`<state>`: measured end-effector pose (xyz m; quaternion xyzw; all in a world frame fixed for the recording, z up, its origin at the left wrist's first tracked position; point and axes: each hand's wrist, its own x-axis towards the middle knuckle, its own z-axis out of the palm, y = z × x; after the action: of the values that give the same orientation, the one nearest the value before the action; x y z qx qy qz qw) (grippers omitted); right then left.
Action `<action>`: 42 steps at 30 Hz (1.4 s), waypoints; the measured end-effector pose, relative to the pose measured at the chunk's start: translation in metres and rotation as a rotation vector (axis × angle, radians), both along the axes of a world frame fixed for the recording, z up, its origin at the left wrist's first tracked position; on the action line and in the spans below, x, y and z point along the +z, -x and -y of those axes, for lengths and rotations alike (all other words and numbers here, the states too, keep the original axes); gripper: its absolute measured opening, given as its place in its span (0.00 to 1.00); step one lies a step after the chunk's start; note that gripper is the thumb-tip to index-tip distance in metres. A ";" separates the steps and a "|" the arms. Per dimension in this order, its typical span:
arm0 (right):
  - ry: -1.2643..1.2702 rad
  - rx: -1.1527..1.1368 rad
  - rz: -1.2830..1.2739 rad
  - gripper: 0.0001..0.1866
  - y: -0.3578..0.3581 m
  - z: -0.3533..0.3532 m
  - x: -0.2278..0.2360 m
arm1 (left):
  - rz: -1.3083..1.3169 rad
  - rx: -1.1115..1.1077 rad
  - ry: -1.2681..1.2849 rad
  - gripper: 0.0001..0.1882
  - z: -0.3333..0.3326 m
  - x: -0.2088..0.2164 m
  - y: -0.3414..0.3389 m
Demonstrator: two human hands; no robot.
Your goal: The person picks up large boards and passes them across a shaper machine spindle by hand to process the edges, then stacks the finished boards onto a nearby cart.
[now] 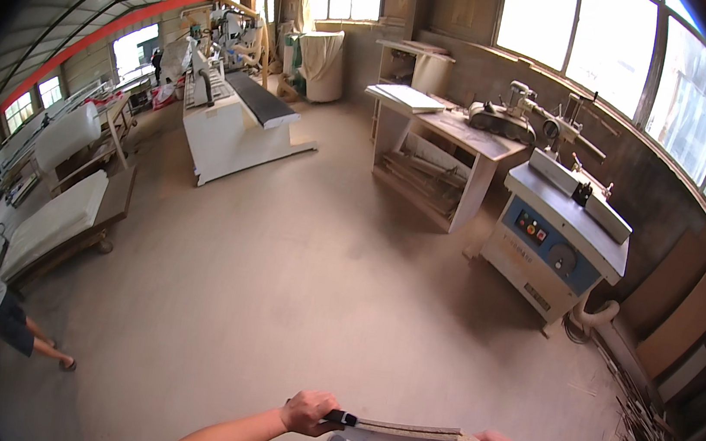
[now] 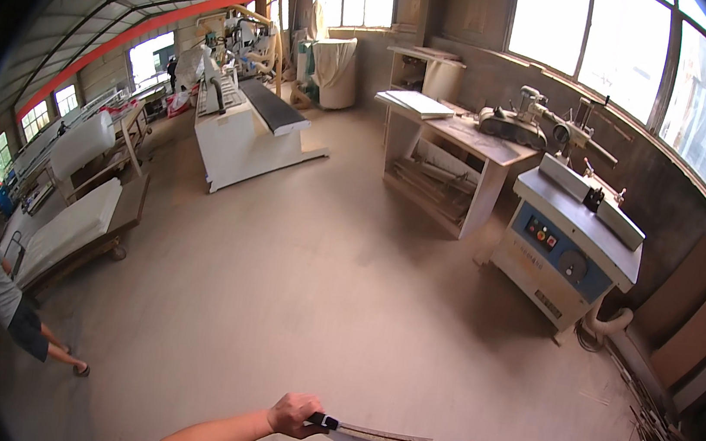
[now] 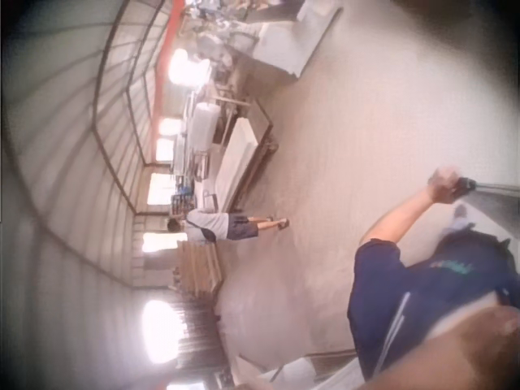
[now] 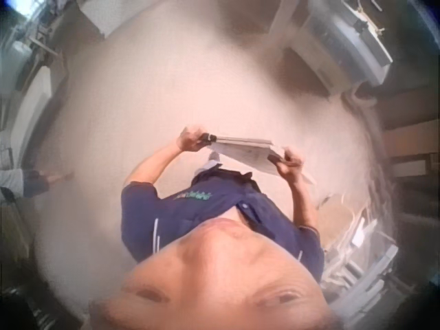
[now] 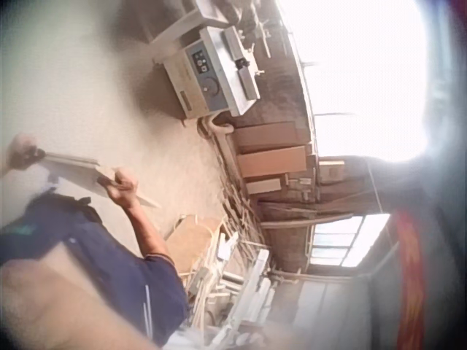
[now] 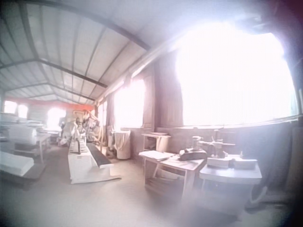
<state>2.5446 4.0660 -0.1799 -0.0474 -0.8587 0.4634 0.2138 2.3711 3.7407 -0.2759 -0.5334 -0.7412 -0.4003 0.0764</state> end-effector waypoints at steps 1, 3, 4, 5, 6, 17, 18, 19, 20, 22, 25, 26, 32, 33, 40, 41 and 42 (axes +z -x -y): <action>0.028 0.006 0.016 0.14 0.013 -0.002 0.007 | 0.003 0.007 0.003 0.16 0.009 0.001 0.017; -0.047 0.035 -0.009 0.14 0.047 -0.011 0.028 | -0.012 0.035 0.045 0.16 0.020 0.008 0.054; -0.042 0.060 -0.024 0.14 0.064 -0.012 0.042 | 0.002 0.032 0.052 0.16 0.022 0.012 0.069; -0.142 0.073 -0.030 0.15 0.078 -0.021 0.046 | 0.016 0.030 0.058 0.16 0.024 0.015 0.085; -0.111 0.068 -0.039 0.15 0.093 -0.030 0.044 | -0.004 0.048 0.092 0.15 0.028 0.015 0.102; 0.211 0.242 -0.069 0.12 0.305 -0.104 0.053 | 0.077 0.332 0.243 0.12 0.039 0.061 0.243; 0.249 0.267 -0.070 0.12 0.321 -0.110 0.057 | 0.089 0.321 0.223 0.12 0.031 0.076 0.252; 0.288 0.289 -0.056 0.13 0.337 -0.116 0.060 | 0.112 0.379 0.311 0.11 0.032 0.084 0.263; 0.247 0.262 -0.060 0.13 0.355 -0.123 0.064 | 0.139 0.434 0.399 0.11 0.036 0.092 0.272; 0.331 0.265 -0.085 0.14 0.394 -0.136 0.078 | 0.148 0.587 0.479 0.10 0.047 0.104 0.295; 0.332 0.278 -0.023 0.16 0.453 -0.156 0.097 | 0.290 0.885 0.440 0.07 0.077 0.103 0.317; 0.364 0.282 -0.076 0.14 0.471 -0.159 0.096 | 0.446 0.993 0.392 0.07 0.084 0.095 0.318; 0.111 0.227 -0.193 0.15 0.597 -0.175 0.134 | 1.103 0.762 -0.514 0.13 0.011 -0.065 0.365; 0.059 0.220 -0.199 0.15 0.617 -0.175 0.140 | 1.089 0.658 -0.586 0.14 -0.019 -0.082 0.380; 0.220 0.252 -0.273 0.11 0.756 -0.174 0.191 | 1.116 0.202 -0.724 0.09 -0.175 -0.048 0.553; 0.247 0.261 -0.303 0.12 0.776 -0.173 0.200 | 1.011 0.105 -0.678 0.10 -0.178 -0.060 0.582; 0.217 0.253 -0.333 0.12 0.800 -0.183 0.204 | 1.002 0.027 -0.679 0.10 -0.188 -0.055 0.608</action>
<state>1.7445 4.2492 0.0245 0.1151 -0.7558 0.5776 0.2862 1.7628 3.9290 -0.3313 -0.2163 -0.5245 -0.8160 -0.1111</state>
